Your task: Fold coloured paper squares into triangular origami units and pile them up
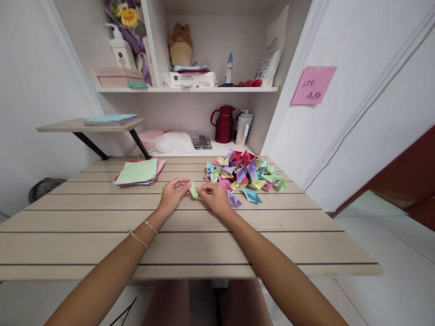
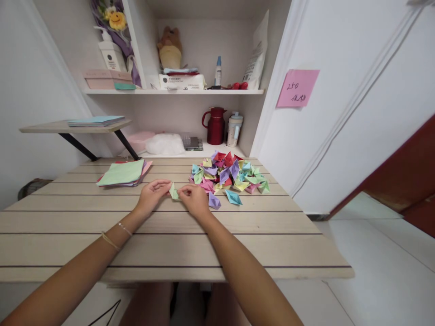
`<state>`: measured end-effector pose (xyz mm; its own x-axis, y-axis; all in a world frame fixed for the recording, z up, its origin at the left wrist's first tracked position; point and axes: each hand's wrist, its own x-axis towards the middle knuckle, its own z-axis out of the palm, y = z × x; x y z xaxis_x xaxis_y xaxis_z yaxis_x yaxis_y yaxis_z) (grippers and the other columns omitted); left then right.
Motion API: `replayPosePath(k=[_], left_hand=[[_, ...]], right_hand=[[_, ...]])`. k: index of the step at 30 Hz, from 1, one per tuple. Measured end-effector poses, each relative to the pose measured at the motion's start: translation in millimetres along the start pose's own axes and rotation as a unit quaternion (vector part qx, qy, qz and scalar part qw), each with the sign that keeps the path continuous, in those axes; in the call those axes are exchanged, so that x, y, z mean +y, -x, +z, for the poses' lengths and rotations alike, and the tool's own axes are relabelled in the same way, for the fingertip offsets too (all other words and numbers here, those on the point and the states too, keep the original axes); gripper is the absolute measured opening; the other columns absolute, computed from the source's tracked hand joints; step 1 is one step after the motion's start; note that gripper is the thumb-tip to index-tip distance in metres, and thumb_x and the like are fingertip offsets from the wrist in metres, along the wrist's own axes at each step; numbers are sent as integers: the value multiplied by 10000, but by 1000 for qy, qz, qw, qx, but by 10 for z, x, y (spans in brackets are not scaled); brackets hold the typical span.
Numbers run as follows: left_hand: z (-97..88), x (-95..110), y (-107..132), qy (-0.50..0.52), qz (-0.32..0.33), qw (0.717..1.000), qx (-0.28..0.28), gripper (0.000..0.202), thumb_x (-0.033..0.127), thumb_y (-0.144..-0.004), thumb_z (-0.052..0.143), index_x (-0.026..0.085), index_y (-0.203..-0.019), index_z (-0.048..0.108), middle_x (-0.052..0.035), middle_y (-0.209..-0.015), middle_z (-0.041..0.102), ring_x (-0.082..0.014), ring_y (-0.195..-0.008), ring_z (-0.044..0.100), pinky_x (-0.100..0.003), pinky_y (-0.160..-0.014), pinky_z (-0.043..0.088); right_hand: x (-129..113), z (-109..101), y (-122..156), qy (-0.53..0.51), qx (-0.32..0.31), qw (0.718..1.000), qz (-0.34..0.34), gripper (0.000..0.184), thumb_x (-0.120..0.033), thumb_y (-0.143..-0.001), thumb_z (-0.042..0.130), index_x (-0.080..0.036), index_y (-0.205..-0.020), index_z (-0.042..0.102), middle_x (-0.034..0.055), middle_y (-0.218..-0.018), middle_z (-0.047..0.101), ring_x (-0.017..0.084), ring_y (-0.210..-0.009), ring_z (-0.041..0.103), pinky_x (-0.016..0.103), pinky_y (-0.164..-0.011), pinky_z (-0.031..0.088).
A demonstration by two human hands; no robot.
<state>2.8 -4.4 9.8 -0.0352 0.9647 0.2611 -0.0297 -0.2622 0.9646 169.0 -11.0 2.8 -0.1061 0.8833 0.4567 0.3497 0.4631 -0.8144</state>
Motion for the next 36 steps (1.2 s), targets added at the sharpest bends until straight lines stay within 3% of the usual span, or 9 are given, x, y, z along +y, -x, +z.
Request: replayPosePath(k=[5,9,12,16,21,27,31,36], left_hand=[[-27,3,-2,30,-58,995,-70,443,297,-570,783,107,-950,660,-104,-887,707,-181,-798,657,-319,-774,523],[-9,-24,20,37,-74,993,-89,395,307,-570,781,110,-894,669,-87,-818,710,-171,-746,657,-317,-745,532],[-9,-32,15,18,-69,994,-78,341,325,-571,778,113,-816,670,-55,-700,692,-143,-635,638,-283,-658,539],[-27,-25,-3,-9,-46,998,-51,316,346,-555,781,127,-745,655,-31,-627,660,-130,-565,608,-257,-579,531],[-35,-2,5,9,-43,998,-34,310,359,-567,771,128,-697,611,-35,-646,661,-134,-583,615,-261,-592,530],[2,8,17,64,-62,995,-34,284,303,-575,780,129,-707,598,-11,-666,665,-108,-601,625,-250,-673,529],[5,-4,0,100,-77,992,-14,313,314,-620,755,130,-819,599,-32,-729,678,-131,-659,654,-286,-720,540],[-34,-17,-36,108,-72,992,7,338,362,-681,704,128,-901,598,-69,-815,684,-150,-710,668,-306,-730,551]], right_hand=[[91,-3,-31,-89,33,995,22,125,-299,-719,626,-197,-710,697,40,-830,699,188,-859,616,318,-828,456],[91,-6,-30,-94,12,995,13,139,-318,-710,632,-194,-693,693,33,-787,688,180,-839,610,316,-842,447],[65,8,-15,-101,-44,994,10,148,-310,-718,615,-181,-694,683,24,-757,676,161,-763,609,288,-763,470],[44,62,11,-153,-83,982,70,196,-338,-734,585,-174,-813,659,14,-744,667,132,-617,588,240,-565,472],[53,113,37,-232,-45,967,93,463,-356,-635,703,-193,-1036,538,8,-786,669,111,-557,582,208,-481,463],[95,140,33,-210,-58,973,81,296,-431,-670,675,-150,-744,623,15,-595,635,128,-520,606,231,-494,487],[61,112,13,-217,-4,973,83,270,-387,-702,660,-156,-840,639,30,-690,672,142,-572,638,259,-552,523],[6,-14,-18,-115,45,992,24,205,-271,-733,637,-174,-913,646,35,-773,692,154,-659,649,263,-630,511]])
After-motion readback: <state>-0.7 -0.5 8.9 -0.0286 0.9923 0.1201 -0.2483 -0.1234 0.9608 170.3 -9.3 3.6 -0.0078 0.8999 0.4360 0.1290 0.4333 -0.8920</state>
